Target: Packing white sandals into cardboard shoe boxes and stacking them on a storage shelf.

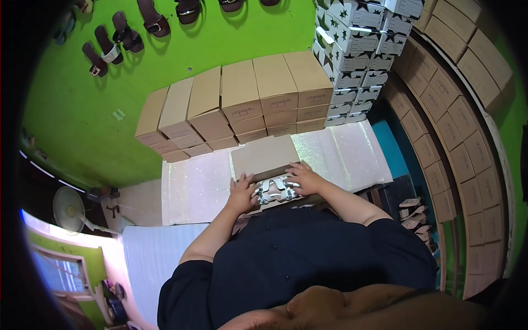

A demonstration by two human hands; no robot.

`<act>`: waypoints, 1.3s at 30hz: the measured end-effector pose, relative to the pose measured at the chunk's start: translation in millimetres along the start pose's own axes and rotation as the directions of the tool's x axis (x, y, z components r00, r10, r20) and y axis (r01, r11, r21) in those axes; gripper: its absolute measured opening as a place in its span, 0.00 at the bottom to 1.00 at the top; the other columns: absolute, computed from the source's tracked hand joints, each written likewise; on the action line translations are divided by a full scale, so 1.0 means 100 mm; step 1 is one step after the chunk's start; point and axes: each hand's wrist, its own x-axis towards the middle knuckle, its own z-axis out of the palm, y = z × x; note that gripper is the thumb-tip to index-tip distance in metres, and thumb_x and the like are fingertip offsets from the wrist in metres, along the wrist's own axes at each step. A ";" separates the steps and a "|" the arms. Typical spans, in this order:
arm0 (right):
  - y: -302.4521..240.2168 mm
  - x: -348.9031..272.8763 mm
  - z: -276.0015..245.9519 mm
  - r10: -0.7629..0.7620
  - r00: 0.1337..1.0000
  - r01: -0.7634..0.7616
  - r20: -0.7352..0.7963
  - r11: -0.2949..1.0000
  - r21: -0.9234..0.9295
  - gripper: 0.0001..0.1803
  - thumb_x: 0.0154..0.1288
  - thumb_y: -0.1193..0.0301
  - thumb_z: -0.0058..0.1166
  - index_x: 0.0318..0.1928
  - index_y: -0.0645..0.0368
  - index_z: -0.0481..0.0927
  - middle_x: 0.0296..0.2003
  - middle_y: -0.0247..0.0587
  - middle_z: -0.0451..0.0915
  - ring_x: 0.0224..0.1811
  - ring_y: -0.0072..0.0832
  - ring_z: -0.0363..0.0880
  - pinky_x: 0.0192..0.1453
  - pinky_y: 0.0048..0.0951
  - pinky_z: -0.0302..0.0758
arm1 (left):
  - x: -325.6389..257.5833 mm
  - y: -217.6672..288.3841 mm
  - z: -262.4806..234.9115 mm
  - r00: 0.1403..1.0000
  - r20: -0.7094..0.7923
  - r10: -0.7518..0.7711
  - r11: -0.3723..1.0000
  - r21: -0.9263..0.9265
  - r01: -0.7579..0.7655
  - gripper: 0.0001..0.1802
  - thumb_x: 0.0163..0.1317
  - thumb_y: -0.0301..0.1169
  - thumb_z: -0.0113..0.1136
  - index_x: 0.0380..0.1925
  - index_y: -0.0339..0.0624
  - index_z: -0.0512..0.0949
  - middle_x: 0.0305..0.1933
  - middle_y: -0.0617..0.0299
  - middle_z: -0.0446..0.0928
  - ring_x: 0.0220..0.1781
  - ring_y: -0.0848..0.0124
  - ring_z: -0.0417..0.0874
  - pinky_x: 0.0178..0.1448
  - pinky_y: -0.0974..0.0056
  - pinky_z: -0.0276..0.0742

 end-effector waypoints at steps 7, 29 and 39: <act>0.22 -0.50 -0.04 0.372 0.908 -0.358 -0.192 0.928 0.103 0.39 0.63 0.55 0.60 0.72 0.49 0.64 0.70 0.43 0.65 0.77 0.47 0.53 0.77 0.64 0.45 | -0.38 -0.17 0.12 0.897 -0.078 -0.435 0.869 -0.297 0.396 0.51 0.63 0.43 0.62 0.76 0.35 0.43 0.80 0.42 0.45 0.81 0.43 0.45 0.77 0.37 0.48; 0.15 -0.65 0.08 0.272 0.953 -0.267 0.130 0.962 -0.052 0.40 0.72 0.51 0.48 0.78 0.46 0.49 0.79 0.35 0.47 0.82 0.47 0.35 0.76 0.64 0.49 | -0.62 0.08 0.52 0.938 -0.116 -0.326 0.939 -0.153 0.308 0.41 0.69 0.42 0.53 0.75 0.36 0.48 0.80 0.42 0.44 0.80 0.46 0.51 0.76 0.40 0.54; 0.13 -0.35 -0.08 0.345 0.906 -0.331 0.245 0.939 -0.098 0.42 0.73 0.48 0.43 0.79 0.46 0.41 0.80 0.33 0.40 0.82 0.49 0.29 0.74 0.74 0.42 | -0.59 0.14 0.51 0.915 -0.073 -0.397 0.909 -0.170 0.381 0.41 0.70 0.42 0.51 0.75 0.34 0.48 0.79 0.40 0.47 0.80 0.47 0.52 0.76 0.40 0.56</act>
